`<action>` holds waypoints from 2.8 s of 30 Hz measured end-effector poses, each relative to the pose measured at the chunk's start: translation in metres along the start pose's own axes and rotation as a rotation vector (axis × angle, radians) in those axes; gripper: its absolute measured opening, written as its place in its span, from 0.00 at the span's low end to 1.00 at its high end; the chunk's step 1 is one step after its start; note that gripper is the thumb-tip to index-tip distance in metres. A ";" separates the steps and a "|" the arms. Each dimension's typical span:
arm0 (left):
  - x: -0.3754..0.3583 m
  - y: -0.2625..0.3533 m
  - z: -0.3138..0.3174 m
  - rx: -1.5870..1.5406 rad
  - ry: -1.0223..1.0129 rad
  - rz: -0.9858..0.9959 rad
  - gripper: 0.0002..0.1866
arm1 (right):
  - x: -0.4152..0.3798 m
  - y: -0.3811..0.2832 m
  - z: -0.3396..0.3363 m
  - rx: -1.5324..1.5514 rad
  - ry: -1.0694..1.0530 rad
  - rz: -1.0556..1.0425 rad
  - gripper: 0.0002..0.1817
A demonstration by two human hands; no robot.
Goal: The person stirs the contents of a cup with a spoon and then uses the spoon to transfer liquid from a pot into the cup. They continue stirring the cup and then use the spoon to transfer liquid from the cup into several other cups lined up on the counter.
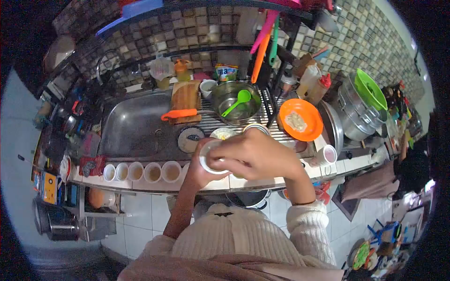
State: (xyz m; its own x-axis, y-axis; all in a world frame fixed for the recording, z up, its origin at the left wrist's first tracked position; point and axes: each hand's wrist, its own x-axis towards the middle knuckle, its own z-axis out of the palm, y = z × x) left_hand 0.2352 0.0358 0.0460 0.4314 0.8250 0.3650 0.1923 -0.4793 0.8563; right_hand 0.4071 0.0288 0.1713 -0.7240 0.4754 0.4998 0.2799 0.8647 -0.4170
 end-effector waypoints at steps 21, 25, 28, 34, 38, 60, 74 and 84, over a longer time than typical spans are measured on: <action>-0.011 -0.012 0.032 -0.235 0.092 -0.136 0.45 | -0.023 0.010 -0.005 -0.056 -0.168 0.268 0.11; -0.006 -0.025 0.035 -0.258 0.056 -0.075 0.43 | -0.028 0.019 0.000 -0.018 -0.053 0.115 0.09; -0.008 -0.027 0.039 -0.397 0.139 -0.194 0.43 | -0.034 0.020 -0.003 -0.021 -0.189 0.111 0.09; -0.003 -0.016 0.043 -0.370 0.101 -0.137 0.43 | -0.036 0.016 -0.004 -0.001 -0.081 0.137 0.08; -0.003 -0.012 0.045 -0.259 0.080 -0.138 0.44 | -0.036 0.017 -0.004 -0.072 -0.049 0.198 0.08; 0.002 -0.010 0.050 -0.313 0.038 -0.165 0.39 | -0.050 0.032 -0.013 0.151 -0.067 0.298 0.09; 0.003 -0.008 0.052 -0.289 0.052 -0.129 0.39 | -0.048 0.041 -0.003 0.032 0.010 0.251 0.09; -0.002 -0.004 0.056 -0.224 0.043 -0.095 0.40 | -0.050 0.035 -0.003 0.043 -0.012 0.261 0.10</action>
State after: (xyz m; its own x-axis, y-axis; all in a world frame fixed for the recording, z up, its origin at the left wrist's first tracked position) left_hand 0.2833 0.0192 0.0214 0.3822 0.8774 0.2900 0.0279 -0.3247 0.9454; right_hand 0.4552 0.0359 0.1341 -0.6381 0.6795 0.3620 0.4318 0.7051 -0.5624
